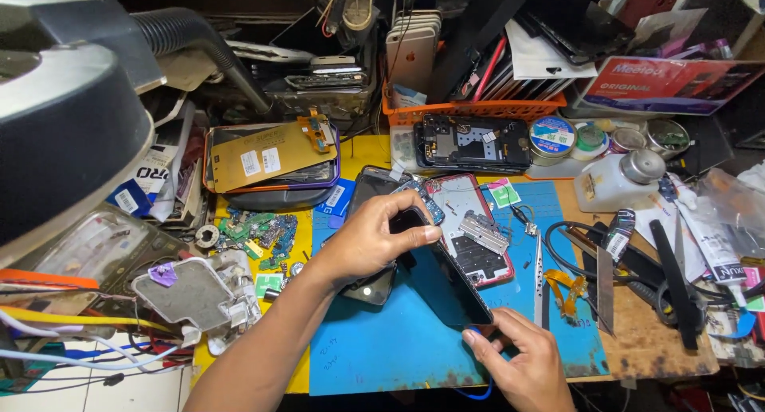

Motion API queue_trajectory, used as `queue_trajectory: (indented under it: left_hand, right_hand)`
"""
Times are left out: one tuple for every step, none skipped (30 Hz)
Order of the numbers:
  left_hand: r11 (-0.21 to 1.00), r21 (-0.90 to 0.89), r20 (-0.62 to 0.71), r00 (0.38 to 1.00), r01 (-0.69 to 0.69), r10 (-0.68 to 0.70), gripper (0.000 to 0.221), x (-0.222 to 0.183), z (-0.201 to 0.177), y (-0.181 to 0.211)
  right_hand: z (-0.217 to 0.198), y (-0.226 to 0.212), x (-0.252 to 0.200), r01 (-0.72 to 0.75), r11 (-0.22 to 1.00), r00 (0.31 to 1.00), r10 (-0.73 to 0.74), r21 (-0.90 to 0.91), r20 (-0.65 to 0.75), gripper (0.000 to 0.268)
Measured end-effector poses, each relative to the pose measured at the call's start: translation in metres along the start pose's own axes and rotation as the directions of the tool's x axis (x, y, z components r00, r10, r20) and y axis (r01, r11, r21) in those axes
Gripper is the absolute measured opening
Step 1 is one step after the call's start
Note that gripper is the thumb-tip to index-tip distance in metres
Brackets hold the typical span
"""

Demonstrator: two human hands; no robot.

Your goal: Reassembling the internal components of a smartphone, specifically connecting ribbon cables and seating the motherboard into the chassis.

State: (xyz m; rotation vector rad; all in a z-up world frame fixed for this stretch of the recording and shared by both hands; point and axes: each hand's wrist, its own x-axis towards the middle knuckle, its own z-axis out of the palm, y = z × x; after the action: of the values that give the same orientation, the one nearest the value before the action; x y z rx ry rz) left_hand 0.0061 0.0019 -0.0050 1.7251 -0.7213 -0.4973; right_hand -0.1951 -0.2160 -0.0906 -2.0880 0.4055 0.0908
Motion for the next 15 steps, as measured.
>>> queue_trajectory:
  left_hand:
    - [1.000,-0.001,-0.002,1.000,0.001,-0.001,0.026,0.000,0.000,0.000]
    - [1.000,0.002,0.001,1.000,-0.004,0.004,0.027,0.000,0.000,-0.001]
    - [1.000,0.005,0.004,1.000,-0.008,0.008,0.027,0.000,0.000,-0.001]
    - [1.000,0.005,0.003,1.000,-0.007,0.007,0.027,0.000,0.000,0.000]
    - [1.000,0.001,0.003,1.000,-0.003,0.003,0.026,0.000,0.000,0.000]
    - [1.000,-0.002,0.003,1.000,0.001,-0.001,0.025,0.000,0.000,0.001]
    - [1.000,-0.001,0.003,1.000,0.000,0.000,0.025,0.000,0.000,0.000]
    - [1.000,-0.004,0.001,1.000,-0.001,0.001,0.025,0.000,0.000,0.000]
    - [1.000,-0.006,-0.001,1.000,-0.002,0.002,0.025,0.000,0.000,-0.001]
    - [1.000,-0.006,-0.002,1.000,-0.002,0.002,0.025,0.000,0.000,-0.001]
    - [1.000,-0.015,0.004,1.000,-0.018,0.018,0.026,0.000,0.000,-0.002]
    - [0.999,-0.024,0.009,0.999,-0.033,0.033,0.028,0.000,0.000,-0.002]
    - [0.999,-0.024,0.009,0.999,-0.033,0.033,0.028,0.000,0.000,-0.003]
    - [0.999,-0.017,0.007,0.999,-0.038,0.038,0.028,0.000,0.000,-0.004]
    - [0.999,-0.010,0.006,0.999,-0.044,0.044,0.028,0.000,0.000,-0.005]
  right_hand:
    - [-0.001,-0.003,0.000,0.001,1.000,1.000,-0.001,-0.001,0.002,0.025]
    - [-0.002,-0.006,0.000,-0.016,1.000,1.000,0.016,-0.003,0.006,0.026]
    - [-0.002,-0.009,0.000,-0.033,0.999,0.999,0.033,-0.005,0.011,0.027]
    - [-0.002,-0.009,0.000,-0.033,0.999,0.999,0.033,-0.005,0.012,0.027]
    - [-0.001,-0.009,0.000,-0.018,1.000,1.000,0.018,0.003,0.002,0.029]
    - [-0.001,-0.008,0.000,-0.003,1.000,1.000,0.003,0.010,-0.009,0.031]
    - [-0.001,-0.011,-0.001,-0.003,1.000,1.000,0.003,0.010,-0.009,0.031]
    - [-0.002,-0.013,-0.001,-0.005,1.000,1.000,0.005,0.003,-0.008,0.033]
    - [-0.002,-0.015,-0.001,-0.007,1.000,1.000,0.007,-0.005,-0.006,0.034]
    - [-0.002,-0.014,-0.001,-0.006,1.000,1.000,0.006,-0.005,-0.006,0.034]
    - [-0.002,-0.014,-0.001,0.000,1.000,1.000,0.000,-0.004,-0.009,0.034]
    - [-0.001,-0.013,-0.001,0.006,1.000,1.000,-0.007,-0.003,-0.012,0.033]
    - [-0.001,-0.013,-0.001,0.006,1.000,1.000,-0.006,-0.004,-0.012,0.033]
    - [-0.002,-0.013,-0.001,0.010,1.000,1.000,-0.010,-0.002,-0.013,0.034]
    - [-0.002,-0.013,-0.001,0.014,1.000,1.000,-0.014,-0.001,-0.014,0.034]
